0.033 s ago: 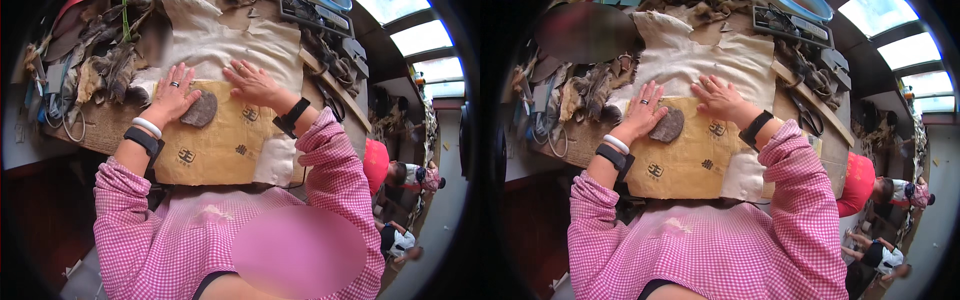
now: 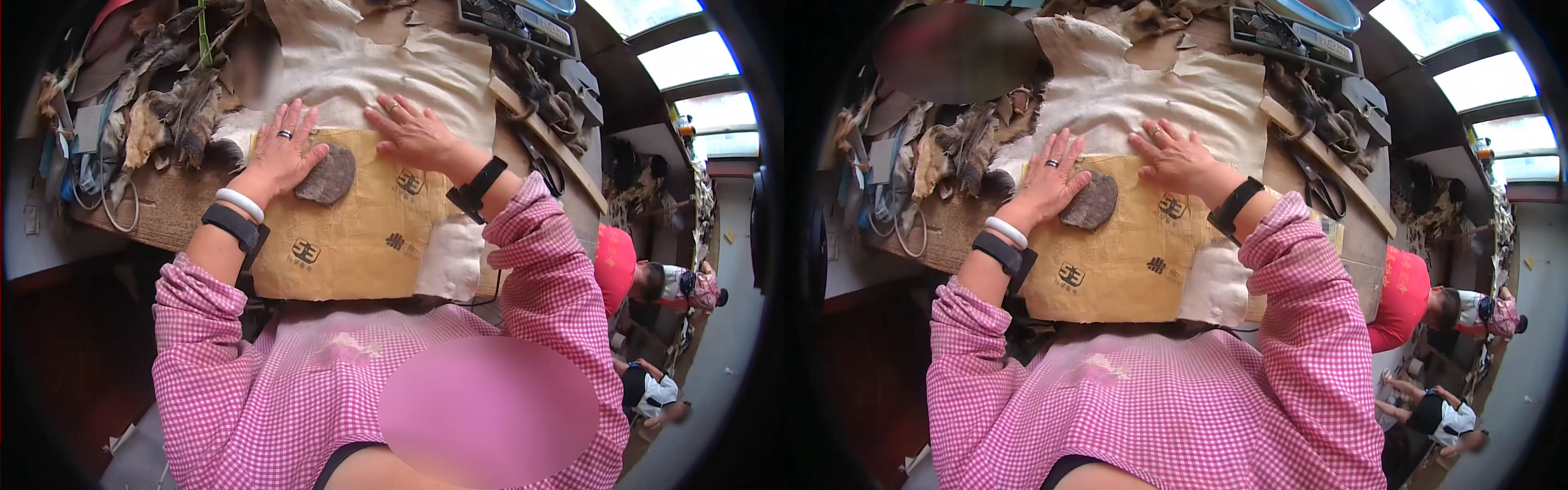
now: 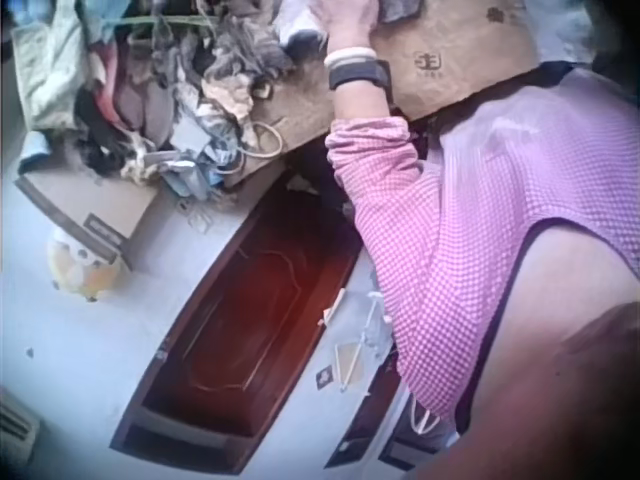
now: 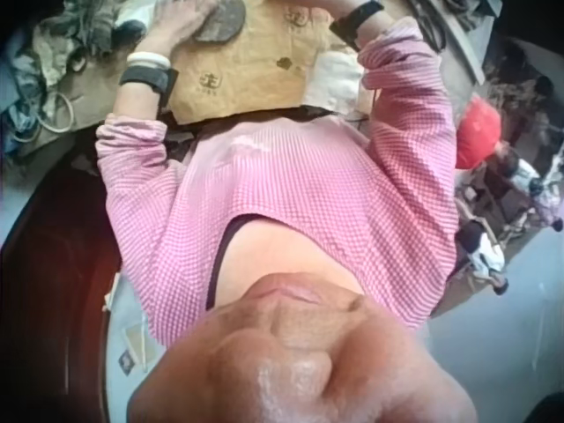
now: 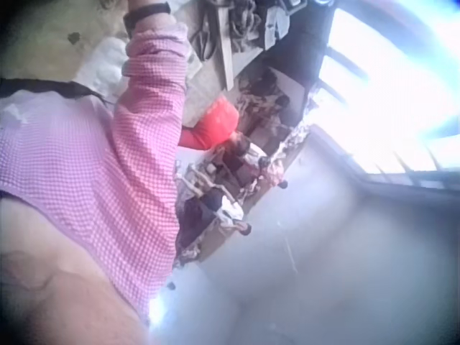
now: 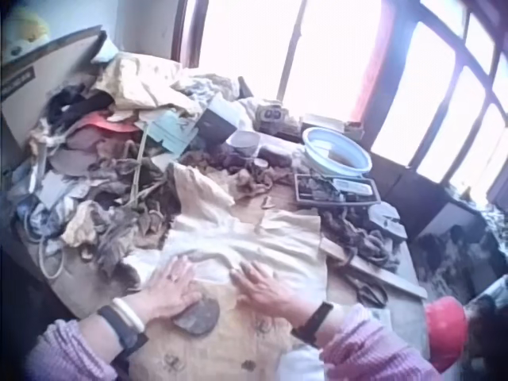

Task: Inspecting, smoothing, and cutting leather pieces using patterns and hand tools.

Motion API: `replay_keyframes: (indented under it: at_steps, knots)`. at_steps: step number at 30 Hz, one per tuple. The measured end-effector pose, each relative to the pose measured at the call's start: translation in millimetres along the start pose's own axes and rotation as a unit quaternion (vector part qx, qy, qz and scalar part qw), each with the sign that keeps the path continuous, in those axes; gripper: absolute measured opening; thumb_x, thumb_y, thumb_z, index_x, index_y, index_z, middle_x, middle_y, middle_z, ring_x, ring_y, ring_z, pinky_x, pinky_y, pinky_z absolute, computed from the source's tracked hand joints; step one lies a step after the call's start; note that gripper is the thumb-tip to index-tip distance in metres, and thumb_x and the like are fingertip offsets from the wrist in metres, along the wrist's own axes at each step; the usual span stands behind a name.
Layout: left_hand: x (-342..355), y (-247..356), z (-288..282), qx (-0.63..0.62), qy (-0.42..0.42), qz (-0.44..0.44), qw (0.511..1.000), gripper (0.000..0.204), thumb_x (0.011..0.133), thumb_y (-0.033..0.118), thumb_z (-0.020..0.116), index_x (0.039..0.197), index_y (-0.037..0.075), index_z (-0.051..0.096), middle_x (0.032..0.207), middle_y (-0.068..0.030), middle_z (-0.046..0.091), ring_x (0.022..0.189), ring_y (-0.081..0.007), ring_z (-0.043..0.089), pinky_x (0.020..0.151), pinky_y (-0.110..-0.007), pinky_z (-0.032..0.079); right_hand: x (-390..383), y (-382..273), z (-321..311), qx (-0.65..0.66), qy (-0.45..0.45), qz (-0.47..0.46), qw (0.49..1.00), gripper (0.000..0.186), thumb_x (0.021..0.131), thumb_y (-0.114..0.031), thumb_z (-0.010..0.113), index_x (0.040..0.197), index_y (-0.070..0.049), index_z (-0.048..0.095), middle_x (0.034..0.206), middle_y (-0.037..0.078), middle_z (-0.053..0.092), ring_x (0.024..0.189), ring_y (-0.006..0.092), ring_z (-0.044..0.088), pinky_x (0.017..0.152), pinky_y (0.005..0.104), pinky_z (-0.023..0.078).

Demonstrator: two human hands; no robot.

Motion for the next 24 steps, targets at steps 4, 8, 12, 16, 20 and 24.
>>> replay_keyframes:
  at_steps: [4,8,12,16,20,24]
  knots:
    - [17.5,-5.3,-2.0,0.002,-0.008,0.005,1.0,0.079,0.093,0.068,0.029,0.155,0.021,0.013,0.161,-0.0098,0.004,0.148,-0.0305,0.004,0.117,-0.053,0.009,11.9,7.1,-0.4,-0.008,0.011,0.011,1.0,0.065,0.096,-0.045,0.044,0.153,-0.026,0.021,0.161,0.005,0.011,0.148,0.0278,0.005,0.114,0.0613,0.015]
    - [45.1,-10.2,-4.2,0.022,0.002,0.004,1.0,0.082,0.092,0.071,0.025,0.155,0.021,0.012,0.161,-0.0095,0.004,0.148,-0.0293,0.003,0.118,-0.052,0.009,25.2,22.1,-4.7,-0.007,0.019,0.025,0.999,0.064,0.097,-0.045,0.041,0.154,-0.027,0.018,0.161,0.004,0.009,0.149,0.0275,0.004,0.113,0.0637,0.012]
    - [65.7,-13.4,-8.9,0.024,0.011,0.008,1.0,0.082,0.091,0.071,0.028,0.154,0.021,0.015,0.161,-0.0103,0.007,0.148,-0.029,0.005,0.118,-0.052,0.009,33.7,33.4,-7.4,-0.002,0.039,0.029,0.999,0.062,0.098,-0.046,0.039,0.154,-0.028,0.018,0.161,0.004,0.01,0.149,0.0276,0.004,0.112,0.0653,0.012]
    - [62.3,-26.6,-7.3,0.012,0.058,0.04,0.997,0.079,0.092,0.069,0.032,0.153,0.02,0.022,0.159,-0.015,0.016,0.147,-0.0318,0.011,0.117,-0.05,0.014,36.3,31.3,-6.6,-0.017,0.048,0.014,0.999,0.064,0.097,-0.047,0.041,0.154,-0.026,0.018,0.161,0.007,0.01,0.148,0.0283,0.006,0.112,0.0652,0.013]
    - [4.1,-20.9,-27.9,-0.106,0.163,0.13,0.972,0.074,0.095,0.057,0.042,0.15,0.009,0.026,0.154,-0.0215,0.026,0.144,-0.0357,0.022,0.117,-0.045,0.018,3.5,21.6,-10.4,0.006,0.103,0.031,0.994,0.068,0.094,-0.041,0.053,0.152,-0.019,0.025,0.158,0.014,0.016,0.146,0.0321,0.016,0.117,0.0549,0.018]
    - [-103.2,-12.1,-40.5,-0.193,0.239,0.147,0.94,0.054,0.094,0.034,0.059,0.136,0.002,0.046,0.137,-0.0189,0.05,0.128,-0.0352,0.046,0.107,-0.04,0.037,-63.9,-38.4,-7.5,-0.01,0.117,-0.124,0.985,0.067,0.084,-0.034,0.069,0.142,-0.011,0.043,0.151,0.016,0.031,0.139,0.0341,0.031,0.114,0.0427,0.028]
Point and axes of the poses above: each hand's wrist, its own x-axis towards the middle knuckle, its own z-axis out of the palm, y = z × x, the point moved 5 cm from there along x, towards the middle knuckle
